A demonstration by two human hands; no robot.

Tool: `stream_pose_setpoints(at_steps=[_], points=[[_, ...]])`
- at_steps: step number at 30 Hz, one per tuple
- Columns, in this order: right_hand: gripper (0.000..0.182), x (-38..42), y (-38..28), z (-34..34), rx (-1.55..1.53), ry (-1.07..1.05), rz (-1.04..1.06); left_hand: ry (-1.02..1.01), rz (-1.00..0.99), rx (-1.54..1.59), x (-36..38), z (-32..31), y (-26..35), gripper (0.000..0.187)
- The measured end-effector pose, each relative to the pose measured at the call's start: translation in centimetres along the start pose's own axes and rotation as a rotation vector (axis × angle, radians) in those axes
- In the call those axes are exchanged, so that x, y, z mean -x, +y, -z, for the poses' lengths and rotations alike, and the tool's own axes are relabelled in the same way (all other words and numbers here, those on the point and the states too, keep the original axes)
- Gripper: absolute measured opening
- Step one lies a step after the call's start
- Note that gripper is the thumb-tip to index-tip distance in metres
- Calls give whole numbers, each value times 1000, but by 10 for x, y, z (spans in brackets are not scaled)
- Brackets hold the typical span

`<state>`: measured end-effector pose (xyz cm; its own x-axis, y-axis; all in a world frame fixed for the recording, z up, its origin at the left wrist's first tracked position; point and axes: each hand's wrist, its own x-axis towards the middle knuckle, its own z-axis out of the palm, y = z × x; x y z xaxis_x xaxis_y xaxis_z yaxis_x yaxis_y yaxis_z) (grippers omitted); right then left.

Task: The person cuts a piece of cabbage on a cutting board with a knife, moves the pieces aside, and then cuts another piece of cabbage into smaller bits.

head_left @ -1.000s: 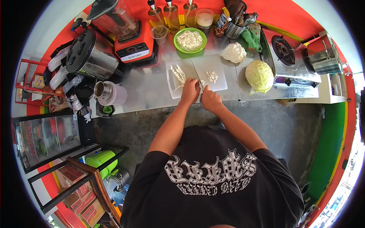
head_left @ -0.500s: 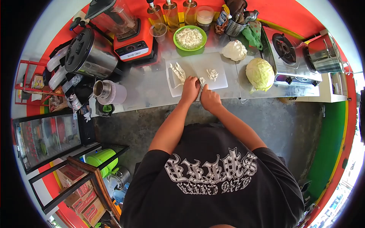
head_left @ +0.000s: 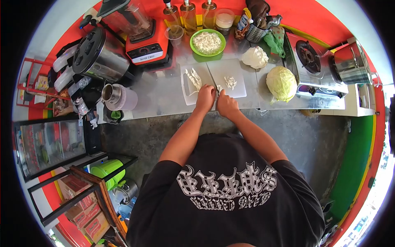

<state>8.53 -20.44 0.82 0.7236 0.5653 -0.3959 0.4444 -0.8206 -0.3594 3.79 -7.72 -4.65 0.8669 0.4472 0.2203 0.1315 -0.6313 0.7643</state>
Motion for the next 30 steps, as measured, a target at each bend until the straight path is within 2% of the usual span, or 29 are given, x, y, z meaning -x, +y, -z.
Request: stream_pose_setpoints(at_steps=[4,7,10,15,17,19,27,30], points=[[31,-7,9,5,-12,92,75,42,49,86,3,15,7,12],[32,5,14,17,-27,62,147,78,21,120,7,43,10,14],[33,9,29,16,-4,0,258,146,86,118,8,72,8,13],[34,10,60,19,19,-25,296,201,151,46,11,82,-17,13],[35,6,73,23,22,-38,291,161,160,18,15,80,-25,21],[35,5,83,26,-24,55,212,150,176,24,20,77,-27,26],[31,9,103,42,-114,71,320,20,184,-21,7,79,-19,39],[31,5,113,43,-122,91,327,19,99,-204,-2,71,-35,42]])
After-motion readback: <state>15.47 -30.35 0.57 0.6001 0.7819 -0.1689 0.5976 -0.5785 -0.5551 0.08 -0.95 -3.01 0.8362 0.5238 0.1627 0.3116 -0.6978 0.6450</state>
